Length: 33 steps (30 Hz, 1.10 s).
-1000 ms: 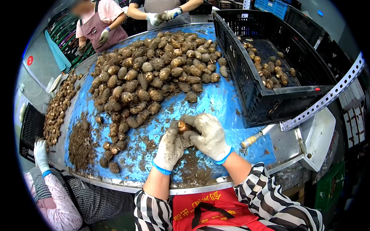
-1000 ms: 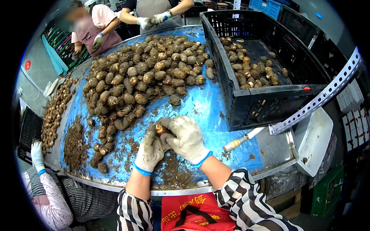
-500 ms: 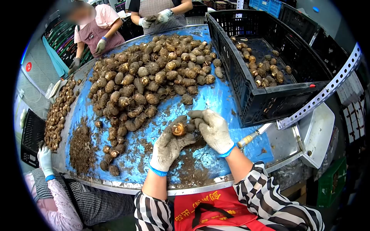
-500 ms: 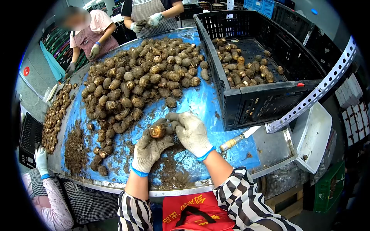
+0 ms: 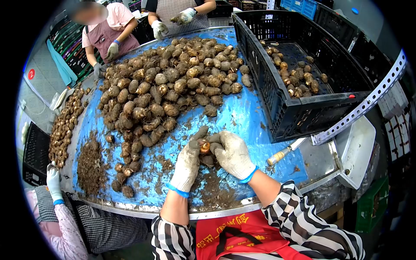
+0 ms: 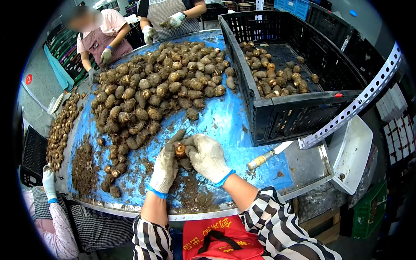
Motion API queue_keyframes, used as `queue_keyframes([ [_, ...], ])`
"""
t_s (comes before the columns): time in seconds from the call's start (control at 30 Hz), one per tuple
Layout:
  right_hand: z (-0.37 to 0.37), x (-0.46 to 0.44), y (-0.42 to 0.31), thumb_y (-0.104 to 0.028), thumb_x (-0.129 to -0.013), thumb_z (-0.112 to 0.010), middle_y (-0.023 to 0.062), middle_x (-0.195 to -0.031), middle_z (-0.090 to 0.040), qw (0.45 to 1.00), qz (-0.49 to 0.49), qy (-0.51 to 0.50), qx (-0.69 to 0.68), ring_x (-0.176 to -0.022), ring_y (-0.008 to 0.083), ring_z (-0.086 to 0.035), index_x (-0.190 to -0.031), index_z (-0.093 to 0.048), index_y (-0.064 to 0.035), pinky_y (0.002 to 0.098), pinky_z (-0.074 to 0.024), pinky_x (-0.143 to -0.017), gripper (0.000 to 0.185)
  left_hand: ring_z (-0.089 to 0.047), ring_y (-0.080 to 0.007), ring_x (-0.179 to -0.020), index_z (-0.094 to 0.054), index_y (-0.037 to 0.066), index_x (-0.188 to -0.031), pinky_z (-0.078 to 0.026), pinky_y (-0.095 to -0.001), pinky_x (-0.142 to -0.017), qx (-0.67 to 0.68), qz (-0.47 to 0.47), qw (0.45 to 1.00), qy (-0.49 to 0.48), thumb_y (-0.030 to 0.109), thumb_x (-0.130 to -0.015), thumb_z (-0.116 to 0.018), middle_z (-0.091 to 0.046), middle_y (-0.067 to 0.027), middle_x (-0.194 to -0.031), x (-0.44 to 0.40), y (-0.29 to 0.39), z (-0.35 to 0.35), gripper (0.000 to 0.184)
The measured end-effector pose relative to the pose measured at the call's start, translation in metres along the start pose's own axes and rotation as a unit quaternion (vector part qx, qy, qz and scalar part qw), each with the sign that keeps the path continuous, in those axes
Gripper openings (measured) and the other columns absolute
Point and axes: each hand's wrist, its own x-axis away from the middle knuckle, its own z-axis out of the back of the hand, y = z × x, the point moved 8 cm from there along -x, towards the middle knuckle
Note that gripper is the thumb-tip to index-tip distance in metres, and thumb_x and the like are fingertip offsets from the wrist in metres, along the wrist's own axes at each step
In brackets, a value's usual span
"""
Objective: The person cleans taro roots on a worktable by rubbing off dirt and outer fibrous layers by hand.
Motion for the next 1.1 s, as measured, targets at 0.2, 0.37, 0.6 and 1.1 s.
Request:
queue_keyframes([
  [0.2,-0.03,0.006,0.007,-0.011,-0.085,-0.064,0.0172,-0.095,-0.07,0.973,-0.091,-0.199,-0.077,-0.091,0.0328,-0.068,-0.098,-0.068,-0.0029,0.0397,-0.053,-0.082,0.016,-0.067,-0.0202,-0.101,-0.06,-0.002,-0.127,-0.057,-0.0336,-0.087,0.052,-0.041,0.995,0.072,0.053,-0.096,-0.061,-0.068,-0.0118,-0.116,-0.003,-0.012,0.033,0.063],
  [0.37,-0.017,0.001,0.014,-0.004,-0.089,-0.062,0.0117,-0.091,-0.071,0.961,-0.1,-0.135,-0.221,-0.084,0.0169,-0.065,-0.1,-0.07,0.002,0.032,-0.0533,-0.078,0.014,-0.069,-0.0228,-0.095,-0.063,0.001,-0.119,-0.061,-0.0371,-0.077,0.153,0.024,0.983,0.094,0.043,-0.1,-0.059,-0.07,-0.0116,-0.111,-0.002,-0.026,0.045,0.047],
  [0.6,-0.001,-0.003,-0.007,-0.004,-0.085,-0.07,0.0146,-0.091,-0.071,0.995,0.013,-0.018,-0.102,-0.08,0.0208,-0.068,-0.11,-0.071,0.0009,0.0334,-0.0537,-0.073,0.026,-0.069,-0.0241,-0.095,-0.061,-0.002,-0.121,-0.059,-0.0362,-0.083,0.121,0.013,0.989,0.084,0.041,-0.096,-0.067,-0.07,-0.0131,-0.109,0.004,-0.016,0.028,0.049],
  [1.1,-0.013,-0.001,0.032,-0.009,-0.092,-0.06,0.0168,-0.1,-0.074,0.959,-0.198,-0.107,-0.175,-0.09,0.0231,-0.071,-0.108,-0.069,0.0019,0.0353,-0.0554,-0.081,0.022,-0.067,-0.0186,-0.097,-0.062,-0.003,-0.123,-0.056,-0.0296,-0.081,-0.057,0.008,0.996,0.068,0.033,-0.093,-0.073,-0.069,-0.0098,-0.11,0.008,0.001,0.013,0.047],
])
